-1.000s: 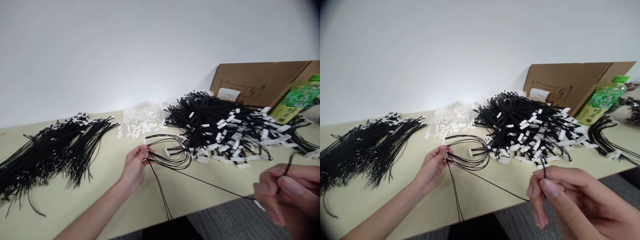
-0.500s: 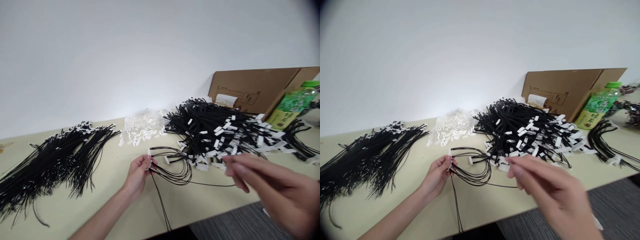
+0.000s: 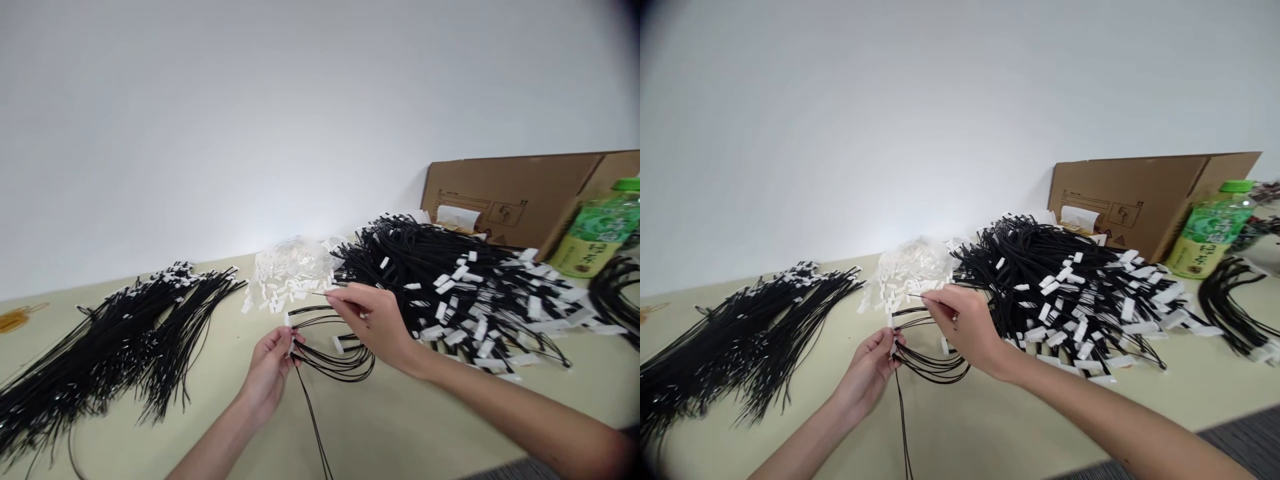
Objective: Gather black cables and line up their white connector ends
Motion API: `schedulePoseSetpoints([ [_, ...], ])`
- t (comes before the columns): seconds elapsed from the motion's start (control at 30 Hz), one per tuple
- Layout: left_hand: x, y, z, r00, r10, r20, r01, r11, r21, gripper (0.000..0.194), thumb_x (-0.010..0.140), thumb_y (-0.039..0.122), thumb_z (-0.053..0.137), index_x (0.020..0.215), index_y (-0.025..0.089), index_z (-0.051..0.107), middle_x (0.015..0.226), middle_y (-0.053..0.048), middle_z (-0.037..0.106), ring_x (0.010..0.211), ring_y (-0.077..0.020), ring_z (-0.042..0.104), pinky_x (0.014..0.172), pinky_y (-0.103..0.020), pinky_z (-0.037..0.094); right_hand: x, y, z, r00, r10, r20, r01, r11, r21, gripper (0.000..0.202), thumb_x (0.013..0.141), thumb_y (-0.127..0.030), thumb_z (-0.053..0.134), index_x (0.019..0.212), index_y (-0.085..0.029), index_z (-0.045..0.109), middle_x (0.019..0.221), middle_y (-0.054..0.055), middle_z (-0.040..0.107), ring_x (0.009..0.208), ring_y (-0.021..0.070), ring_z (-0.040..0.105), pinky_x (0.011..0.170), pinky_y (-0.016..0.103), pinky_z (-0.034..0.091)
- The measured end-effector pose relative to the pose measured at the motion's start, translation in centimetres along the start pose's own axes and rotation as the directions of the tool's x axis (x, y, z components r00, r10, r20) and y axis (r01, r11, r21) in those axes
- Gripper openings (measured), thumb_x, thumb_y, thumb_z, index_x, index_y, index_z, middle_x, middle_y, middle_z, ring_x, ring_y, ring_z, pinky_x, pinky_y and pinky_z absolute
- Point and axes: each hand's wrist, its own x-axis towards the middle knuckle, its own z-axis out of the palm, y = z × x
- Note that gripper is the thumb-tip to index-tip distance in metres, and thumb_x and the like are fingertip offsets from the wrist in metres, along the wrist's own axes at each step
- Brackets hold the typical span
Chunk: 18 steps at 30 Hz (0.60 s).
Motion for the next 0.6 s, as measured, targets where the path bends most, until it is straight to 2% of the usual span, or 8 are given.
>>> schedulePoseSetpoints([
  [0.13, 0.0, 0.6, -0.1, 1.0, 0.02, 0.012, -0.02, 1.0, -0.004, 0.023, 0.069, 0.035, 0.066, 0.073, 0.013, 0.061, 0.069, -0.002, 0.057, 0.056, -0.0082, 0.048, 0.05, -0.019, 0.038, -1.9, 1.1, 0.3, 0.994, -0.108, 0.023, 0.109, 0.994, -0.032, 0.017, 0.084, -0.014, 0.045, 0.084, -0.013, 0.062, 0.055, -0.001, 0.049, 0.051, 0.0082, 0.042, 0.048, 0.02, 0.033],
  [0.27, -0.3, 0.6, 0.3, 0.999, -0.029, 0.04, 0.028, 0.999, 0.033, 0.023, 0.069, 0.036, 0.066, 0.071, 0.013, 0.06, 0.067, -0.003, 0.057, 0.056, -0.0088, 0.047, 0.05, -0.02, 0.038, -3.6, 1.6, 0.8, 0.969, -0.24, 0.055, 0.244, 0.967, -0.069, 0.016, 0.084, -0.011, 0.045, 0.09, -0.015, 0.06, 0.06, 0.001, 0.054, 0.055, 0.0095, 0.045, 0.052, 0.021, 0.036],
  [0.37, -0.4, 0.1, 0.5, 0.997, -0.066, 0.05, 0.064, 0.997, 0.052, 0.022, 0.069, 0.034, 0.065, 0.07, 0.013, 0.06, 0.066, -0.003, 0.056, 0.055, -0.0091, 0.046, 0.048, -0.02, 0.037, -4.1, 1.7, 1.0, 0.942, -0.317, 0.106, 0.33, 0.934, -0.139, 0.016, 0.083, -0.012, 0.046, 0.09, -0.016, 0.059, 0.055, -0.001, 0.05, 0.051, 0.0099, 0.041, 0.049, 0.022, 0.033],
  [0.47, -0.4, -0.2, 0.5, 0.996, -0.078, 0.052, 0.075, 0.996, 0.055, 0.021, 0.072, 0.034, 0.063, 0.07, 0.014, 0.06, 0.066, -0.003, 0.056, 0.055, -0.0092, 0.046, 0.048, -0.02, 0.037, -4.3, 1.7, 1.0, 0.943, -0.298, 0.146, 0.321, 0.931, -0.175, 0.014, 0.082, -0.011, 0.047, 0.081, -0.016, 0.06, 0.052, -0.002, 0.047, 0.049, 0.0101, 0.038, 0.048, 0.023, 0.032],
  [0.6, -0.7, 0.1, 0.6, 0.995, -0.079, 0.057, 0.075, 0.995, 0.072, 0.02, 0.074, 0.034, 0.059, 0.07, 0.015, 0.06, 0.065, -0.002, 0.055, 0.054, -0.009, 0.044, 0.048, -0.02, 0.037, -4.5, 1.9, 1.1, 0.954, -0.239, 0.182, 0.268, 0.95, -0.158, 0.015, 0.081, -0.009, 0.046, 0.077, -0.016, 0.059, 0.056, 0.0, 0.051, 0.052, 0.01, 0.04, 0.051, 0.023, 0.034],
])
